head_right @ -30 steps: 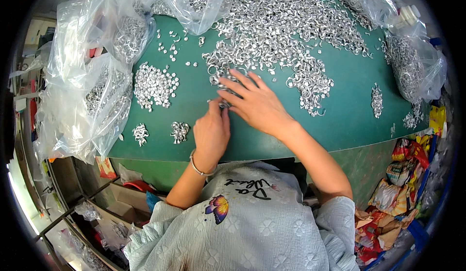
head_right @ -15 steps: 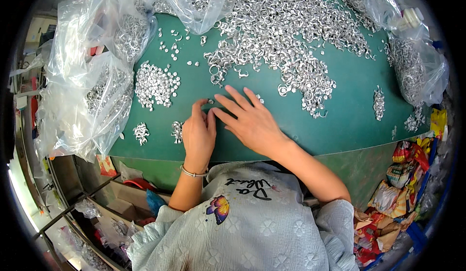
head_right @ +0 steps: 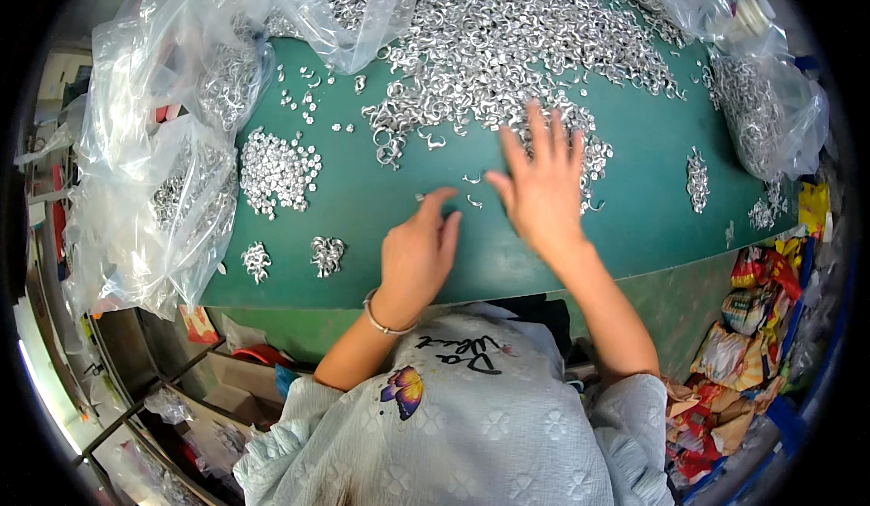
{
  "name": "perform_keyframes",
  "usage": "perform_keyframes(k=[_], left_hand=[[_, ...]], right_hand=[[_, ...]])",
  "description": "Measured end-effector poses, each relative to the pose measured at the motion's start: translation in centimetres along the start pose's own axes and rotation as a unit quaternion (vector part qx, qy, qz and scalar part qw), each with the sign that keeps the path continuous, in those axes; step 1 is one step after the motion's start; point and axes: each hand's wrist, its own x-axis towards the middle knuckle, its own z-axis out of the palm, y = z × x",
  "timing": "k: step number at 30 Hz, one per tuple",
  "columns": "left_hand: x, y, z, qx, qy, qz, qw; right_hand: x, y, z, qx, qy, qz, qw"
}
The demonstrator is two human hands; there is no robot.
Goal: The person sorts small metal rings and circular components on a green table by hand, picking up individual pieces from a large pile and grouping similar items together or moving them into bags.
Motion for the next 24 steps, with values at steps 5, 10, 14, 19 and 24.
perform_keyframes(k=[5,10,14,19,24], left_hand=[[-0.6,-1.5,-1.2,0.053,0.042,-0.059,0.996],[0.1,-1.4,-0.7,0.055,0.054,-0.011,0.997],[0.6,-0.3,-0.3,0.006,0.058,0.038,0.998],[1.0,-0.2,0.5,0.031,0.01,0.074,0.997],[2.6,0.5,-0.1,0.045,0.002,0.054,0.998]], right_hand=[[-3.7,-1.0,-1.6,0.115,-0.12,-0.122,0.978],[-6.5,3.2,-1.4,0.178,0.007,-0.132,0.975],[-5.0,2.9,-1.9,0.147,0.077,-0.018,0.986],[-3.7,1.6,-1.8,0.047,0.006,-0.03,0.998],[-4.2,3.1,-2.3,0.094,0.112,0.026,0.989]])
